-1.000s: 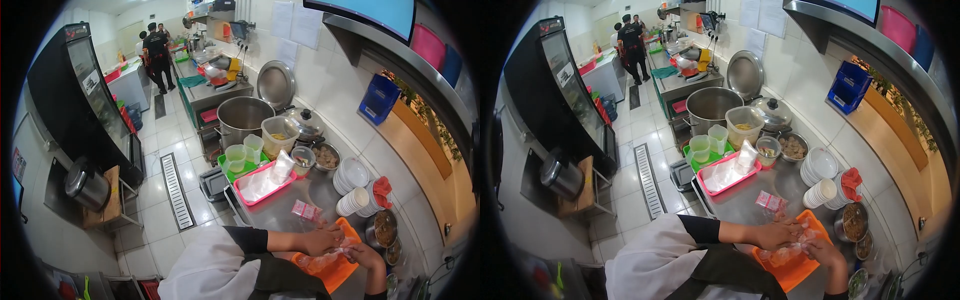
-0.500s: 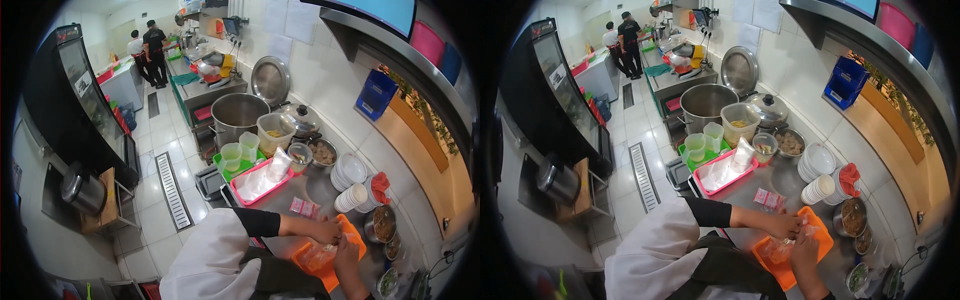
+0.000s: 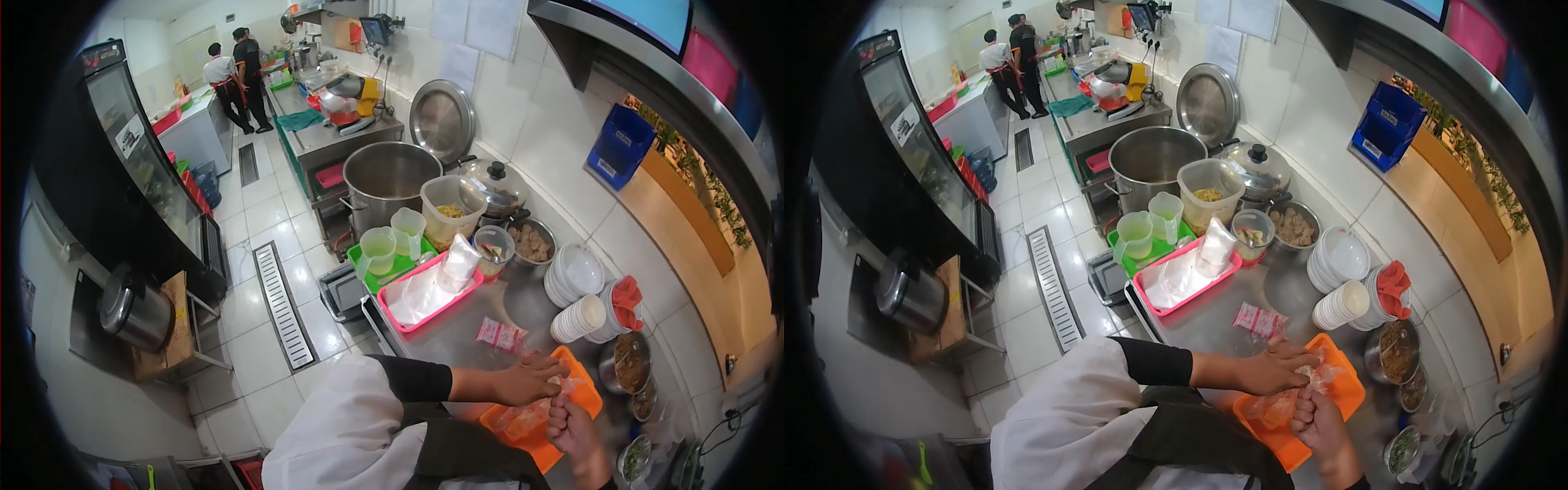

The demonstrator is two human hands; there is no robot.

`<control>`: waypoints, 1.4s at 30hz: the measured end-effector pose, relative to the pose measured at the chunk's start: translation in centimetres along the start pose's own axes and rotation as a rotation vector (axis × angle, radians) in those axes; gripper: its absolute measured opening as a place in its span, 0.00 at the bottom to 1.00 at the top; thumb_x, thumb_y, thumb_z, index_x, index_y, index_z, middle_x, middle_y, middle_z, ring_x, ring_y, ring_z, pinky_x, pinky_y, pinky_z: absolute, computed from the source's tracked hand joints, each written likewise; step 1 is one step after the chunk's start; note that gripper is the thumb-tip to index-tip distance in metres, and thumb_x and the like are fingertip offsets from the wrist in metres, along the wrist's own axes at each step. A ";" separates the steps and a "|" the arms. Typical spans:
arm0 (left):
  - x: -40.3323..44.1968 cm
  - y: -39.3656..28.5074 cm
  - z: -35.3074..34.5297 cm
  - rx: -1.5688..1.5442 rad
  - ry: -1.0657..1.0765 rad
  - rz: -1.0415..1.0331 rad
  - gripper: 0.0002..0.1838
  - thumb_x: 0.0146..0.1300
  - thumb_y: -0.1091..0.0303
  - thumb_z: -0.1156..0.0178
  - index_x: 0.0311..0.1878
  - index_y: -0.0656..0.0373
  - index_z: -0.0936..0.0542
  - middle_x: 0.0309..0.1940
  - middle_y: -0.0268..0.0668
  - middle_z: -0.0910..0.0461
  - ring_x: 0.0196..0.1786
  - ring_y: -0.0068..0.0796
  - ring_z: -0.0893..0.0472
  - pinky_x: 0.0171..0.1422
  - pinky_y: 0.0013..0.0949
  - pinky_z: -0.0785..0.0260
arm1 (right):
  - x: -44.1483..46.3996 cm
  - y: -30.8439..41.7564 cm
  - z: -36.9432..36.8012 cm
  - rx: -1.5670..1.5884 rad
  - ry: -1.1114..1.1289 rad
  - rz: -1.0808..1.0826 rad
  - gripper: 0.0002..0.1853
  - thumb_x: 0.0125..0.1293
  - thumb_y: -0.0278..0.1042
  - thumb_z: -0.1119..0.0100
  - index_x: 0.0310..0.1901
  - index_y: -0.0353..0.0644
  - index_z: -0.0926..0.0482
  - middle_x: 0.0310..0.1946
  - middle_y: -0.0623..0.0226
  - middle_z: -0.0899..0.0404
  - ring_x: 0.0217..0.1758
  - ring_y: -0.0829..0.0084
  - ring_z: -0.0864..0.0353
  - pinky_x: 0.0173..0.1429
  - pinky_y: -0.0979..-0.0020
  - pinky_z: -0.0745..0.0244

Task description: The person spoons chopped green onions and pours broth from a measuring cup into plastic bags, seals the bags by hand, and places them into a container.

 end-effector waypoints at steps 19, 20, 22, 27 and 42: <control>-3.7 3.1 -1.2 -0.124 0.074 0.650 0.14 0.62 0.62 0.48 0.47 0.59 0.23 0.51 0.42 0.27 0.60 0.40 0.32 0.56 0.52 0.50 | 6.4 1.7 1.3 0.013 -0.034 0.147 0.06 0.71 0.33 0.53 0.40 0.42 0.28 0.15 0.81 0.43 0.13 0.85 0.51 0.17 0.80 0.53; -3.6 3.6 -1.4 -0.176 0.125 0.697 0.14 0.62 0.62 0.47 0.44 0.60 0.22 0.47 0.42 0.25 0.58 0.40 0.30 0.56 0.53 0.50 | 5.5 2.1 0.6 -0.113 -0.047 0.141 0.05 0.70 0.33 0.53 0.40 0.43 0.28 0.15 0.81 0.43 0.13 0.85 0.50 0.17 0.81 0.53; -3.7 5.0 -1.5 -0.322 0.200 0.864 0.17 0.62 0.59 0.47 0.45 0.60 0.19 0.39 0.40 0.20 0.46 0.39 0.24 0.55 0.49 0.46 | 5.0 2.7 0.2 -0.404 -0.090 0.104 0.05 0.68 0.33 0.51 0.38 0.42 0.27 0.14 0.79 0.41 0.14 0.83 0.46 0.18 0.80 0.49; -3.9 5.8 -5.5 -1.282 0.164 1.007 0.21 0.67 0.57 0.50 0.44 0.66 0.17 0.33 0.40 0.16 0.37 0.36 0.18 0.49 0.39 0.31 | 5.8 6.4 1.0 -1.620 -0.121 0.789 0.08 0.62 0.28 0.50 0.34 0.36 0.21 0.19 0.63 0.23 0.23 0.64 0.22 0.30 0.65 0.26; -8.5 4.4 -16.2 -1.596 0.406 1.539 0.05 0.61 0.69 0.45 0.34 0.58 0.20 0.30 0.28 0.19 0.37 0.25 0.19 0.36 0.37 0.29 | 2.2 1.9 -3.1 -2.230 -0.705 0.702 0.10 0.58 0.34 0.42 0.37 0.35 0.21 0.30 0.52 0.18 0.33 0.54 0.16 0.37 0.59 0.22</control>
Point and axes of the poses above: each hand's wrist, its own x-axis towards the middle knuckle, its own z-axis out of the back of the hand, y = z × x, the point moved 10 cm from there along x, towards the middle knuckle
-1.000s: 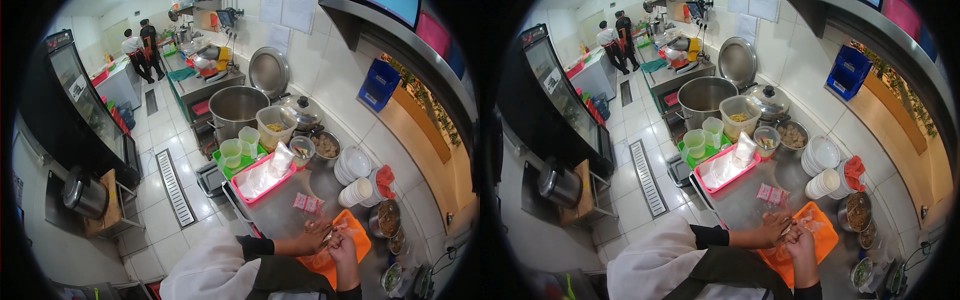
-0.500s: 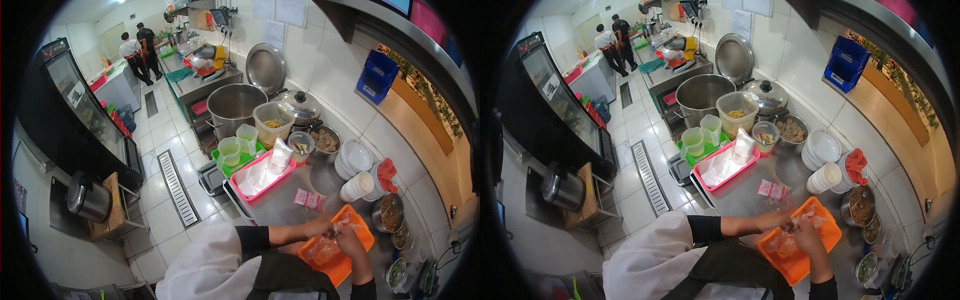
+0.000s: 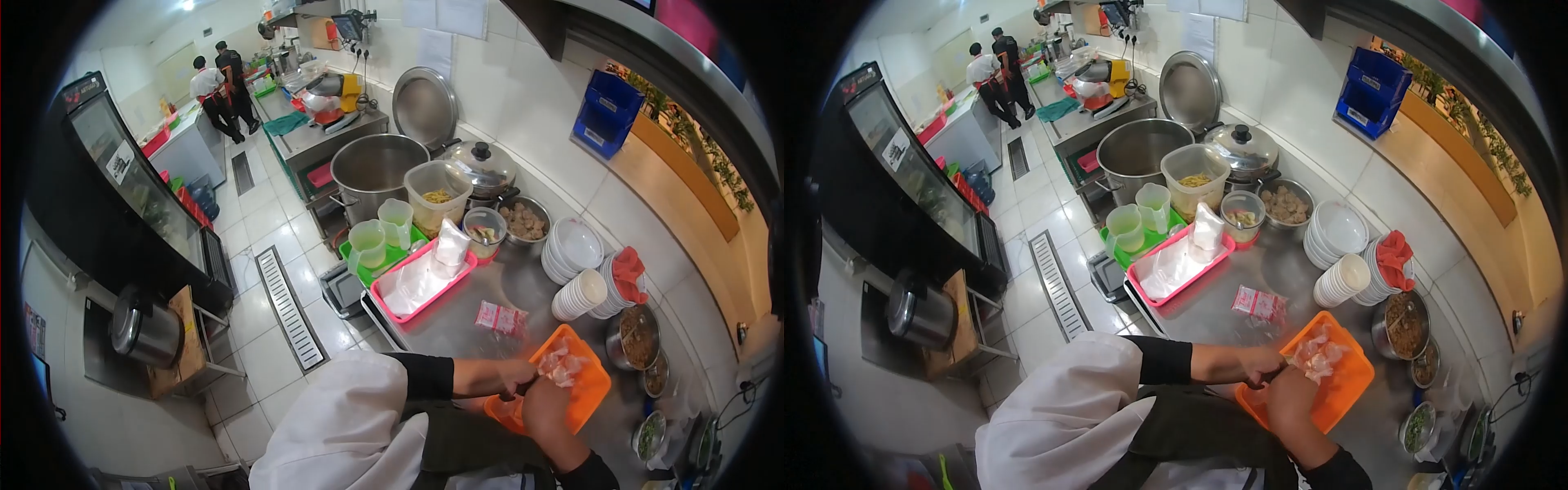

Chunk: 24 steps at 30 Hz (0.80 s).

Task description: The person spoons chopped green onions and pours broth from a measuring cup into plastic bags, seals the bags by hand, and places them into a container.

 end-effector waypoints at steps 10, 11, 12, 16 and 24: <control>-4.7 -5.9 -3.6 0.447 0.204 -0.348 0.07 0.62 0.70 0.48 0.38 0.61 0.22 0.35 0.24 0.24 0.37 0.16 0.26 0.35 0.25 0.34 | -1.6 -1.9 0.5 0.244 -0.037 -0.263 0.16 0.65 0.34 0.48 0.50 0.35 0.35 0.36 0.48 0.20 0.40 0.50 0.17 0.43 0.56 0.23; -7.3 -7.4 -4.9 0.572 0.257 -0.454 0.08 0.63 0.70 0.49 0.39 0.61 0.22 0.36 0.25 0.24 0.38 0.17 0.26 0.36 0.24 0.33 | -1.7 -2.0 1.2 0.318 -0.094 -0.253 0.15 0.65 0.32 0.50 0.50 0.36 0.35 0.37 0.47 0.20 0.41 0.49 0.18 0.43 0.56 0.24; -10.1 -8.9 -6.1 0.689 0.300 -0.569 0.09 0.64 0.69 0.50 0.40 0.62 0.23 0.37 0.26 0.23 0.39 0.17 0.25 0.37 0.24 0.33 | -1.8 -2.1 1.7 0.392 -0.151 -0.245 0.14 0.66 0.31 0.51 0.51 0.36 0.35 0.38 0.47 0.20 0.43 0.48 0.18 0.43 0.56 0.24; -14.0 -11.6 -9.1 0.504 0.343 -0.718 0.13 0.70 0.65 0.55 0.47 0.59 0.23 0.37 0.26 0.27 0.39 0.17 0.30 0.42 0.25 0.38 | -1.7 -4.7 0.5 0.651 -0.450 -0.194 0.12 0.73 0.33 0.58 0.53 0.37 0.34 0.37 0.55 0.20 0.38 0.53 0.18 0.40 0.56 0.25; -6.5 -12.1 -7.7 0.784 0.146 -0.558 0.11 0.65 0.70 0.54 0.40 0.57 0.20 0.36 0.31 0.21 0.36 0.19 0.26 0.40 0.28 0.36 | -2.5 -6.4 -4.6 2.341 -0.237 -0.531 0.09 0.76 0.35 0.59 0.38 0.42 0.32 0.17 0.77 0.48 0.15 0.83 0.53 0.23 0.78 0.49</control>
Point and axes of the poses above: each hand's wrist, its own x-axis towards the middle knuckle, its own z-axis out of the back of the hand, y = z × x, the point moved 10 cm from there along x, towards the middle knuckle
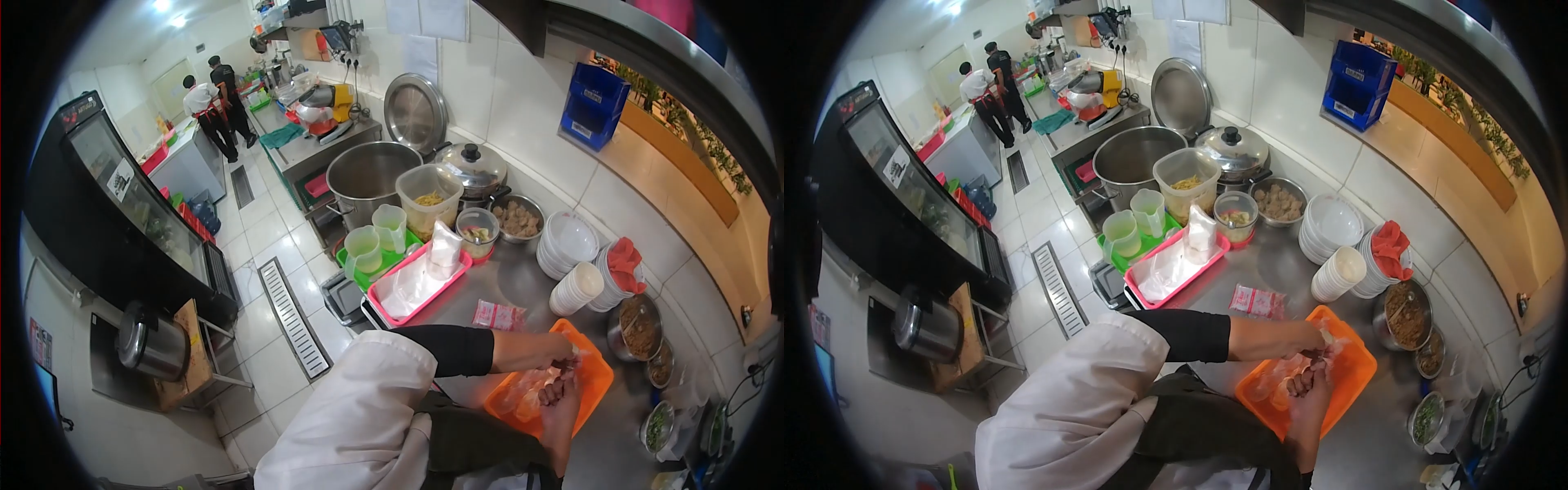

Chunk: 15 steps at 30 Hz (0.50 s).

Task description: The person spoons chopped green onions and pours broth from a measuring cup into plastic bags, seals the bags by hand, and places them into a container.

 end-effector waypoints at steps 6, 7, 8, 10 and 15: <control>8.0 3.3 -3.1 -0.295 -0.060 0.306 0.06 0.59 0.70 0.46 0.33 0.56 0.19 0.29 0.29 0.20 0.29 0.22 0.23 0.35 0.31 0.32 | 0.6 -0.3 -1.2 0.950 0.499 -0.126 0.12 0.76 0.35 0.61 0.33 0.44 0.34 0.15 0.74 0.49 0.14 0.81 0.53 0.21 0.76 0.53; 8.2 1.3 -3.7 -0.274 0.015 0.119 0.06 0.58 0.70 0.44 0.32 0.57 0.19 0.29 0.29 0.19 0.31 0.23 0.21 0.36 0.32 0.31 | -0.1 0.5 -2.3 0.960 0.628 -0.121 0.13 0.76 0.35 0.61 0.31 0.44 0.34 0.15 0.74 0.46 0.14 0.81 0.51 0.22 0.77 0.51; 7.3 -1.4 -4.3 -0.251 0.088 -0.067 0.06 0.56 0.70 0.43 0.32 0.57 0.18 0.30 0.30 0.19 0.32 0.24 0.19 0.36 0.33 0.30 | -1.1 1.1 -3.8 0.969 0.758 -0.118 0.14 0.76 0.36 0.61 0.30 0.44 0.34 0.15 0.73 0.44 0.14 0.82 0.49 0.22 0.77 0.49; 4.8 -6.8 -5.1 0.101 0.191 -0.152 0.07 0.56 0.71 0.44 0.31 0.58 0.17 0.30 0.33 0.17 0.35 0.28 0.18 0.37 0.33 0.29 | -3.3 2.3 -6.6 0.951 1.044 -0.121 0.16 0.76 0.37 0.59 0.28 0.43 0.32 0.16 0.73 0.38 0.15 0.82 0.42 0.24 0.78 0.44; -0.4 -12.9 -8.7 0.574 0.266 -0.242 0.09 0.57 0.69 0.46 0.29 0.57 0.16 0.26 0.38 0.20 0.34 0.37 0.19 0.40 0.38 0.30 | -9.8 4.4 -10.7 0.657 1.643 -0.118 0.16 0.74 0.38 0.54 0.29 0.40 0.27 0.19 0.73 0.30 0.20 0.83 0.33 0.29 0.78 0.36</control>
Point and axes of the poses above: each hand's wrist, its own x-axis towards the middle knuckle, its own z-axis out of the back of the hand, y = z × x, the point moved 10 cm from there along x, towards the middle knuckle
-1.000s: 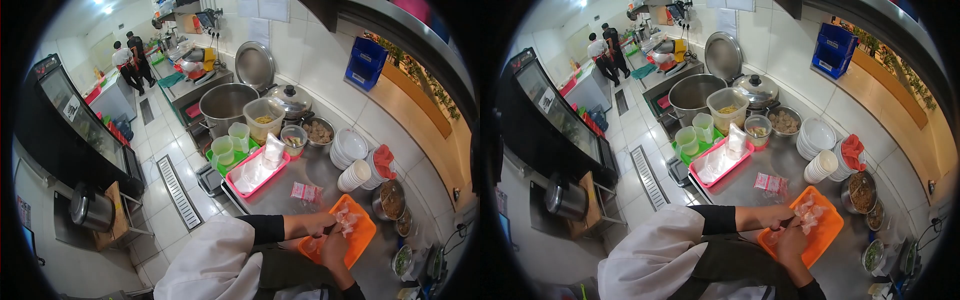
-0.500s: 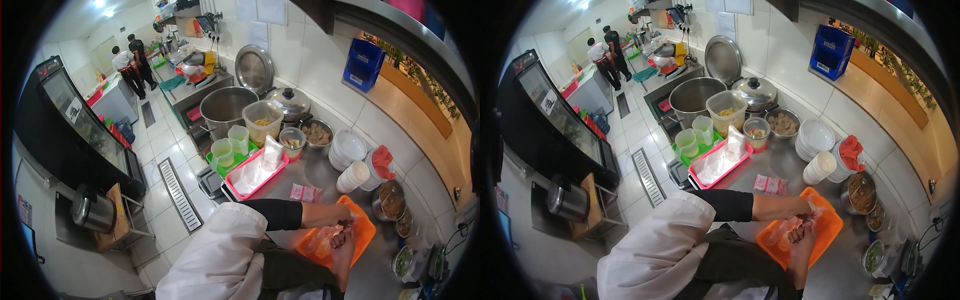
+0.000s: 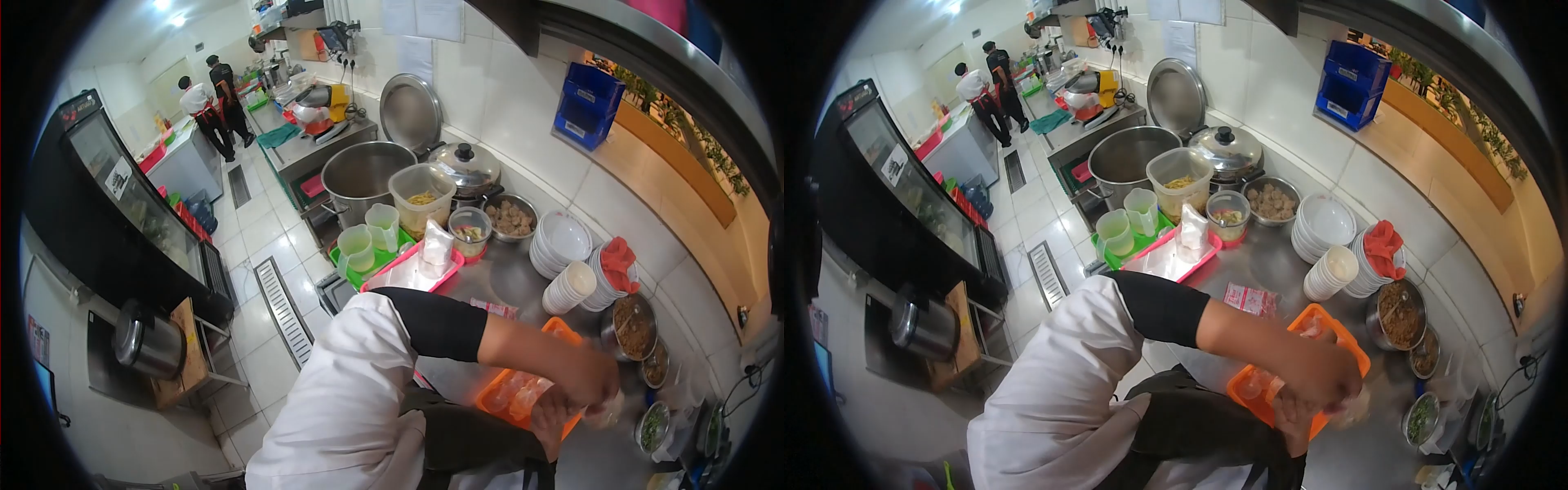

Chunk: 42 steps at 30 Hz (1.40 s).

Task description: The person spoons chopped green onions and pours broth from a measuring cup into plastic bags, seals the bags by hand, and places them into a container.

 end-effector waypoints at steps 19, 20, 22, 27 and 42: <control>-8.8 7.3 -3.3 0.657 0.099 -0.112 0.09 0.46 0.67 0.39 0.31 0.58 0.15 0.52 0.46 0.23 0.70 0.46 0.40 0.76 0.62 0.62 | -8.1 5.8 15.2 -1.279 -0.781 -0.986 0.04 0.59 0.19 0.38 0.37 0.31 0.18 0.29 0.75 0.20 0.33 0.83 0.23 0.37 0.77 0.28; -9.3 8.0 -3.7 0.656 0.075 -0.140 0.09 0.47 0.67 0.40 0.32 0.58 0.15 0.51 0.46 0.23 0.70 0.45 0.40 0.77 0.62 0.63 | -8.0 5.2 15.1 -1.295 -0.832 -0.956 0.04 0.59 0.18 0.38 0.36 0.31 0.18 0.29 0.74 0.20 0.33 0.83 0.22 0.37 0.77 0.28; -10.6 9.0 -4.9 0.718 0.090 -0.170 0.09 0.50 0.67 0.41 0.32 0.57 0.16 0.51 0.42 0.22 0.69 0.42 0.38 0.77 0.61 0.62 | -7.8 3.6 14.5 -1.327 -0.937 -0.889 0.05 0.58 0.16 0.39 0.35 0.31 0.17 0.29 0.72 0.18 0.33 0.82 0.21 0.39 0.78 0.27; -13.1 10.5 -5.3 0.647 -0.016 -0.320 0.06 0.53 0.69 0.42 0.30 0.58 0.17 0.47 0.35 0.21 0.61 0.36 0.30 0.70 0.60 0.54 | -8.8 2.4 13.0 -1.491 -1.050 -0.839 0.07 0.55 0.14 0.38 0.36 0.31 0.16 0.30 0.68 0.17 0.34 0.80 0.20 0.41 0.78 0.25; -15.2 11.4 -2.7 0.410 -0.725 -0.234 0.09 0.41 0.69 0.34 0.26 0.54 0.25 0.28 0.30 0.27 0.43 0.32 0.26 0.52 0.50 0.46 | -9.4 -0.2 8.7 -1.543 -1.315 -0.501 0.05 0.60 0.13 0.41 0.37 0.29 0.20 0.35 0.64 0.20 0.36 0.77 0.21 0.41 0.77 0.25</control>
Point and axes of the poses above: each hand's wrist, its own x-axis towards the middle knuckle, its own z-axis out of the back of the hand, y = z × x, the point moved 10 cm from there along x, towards the middle knuckle
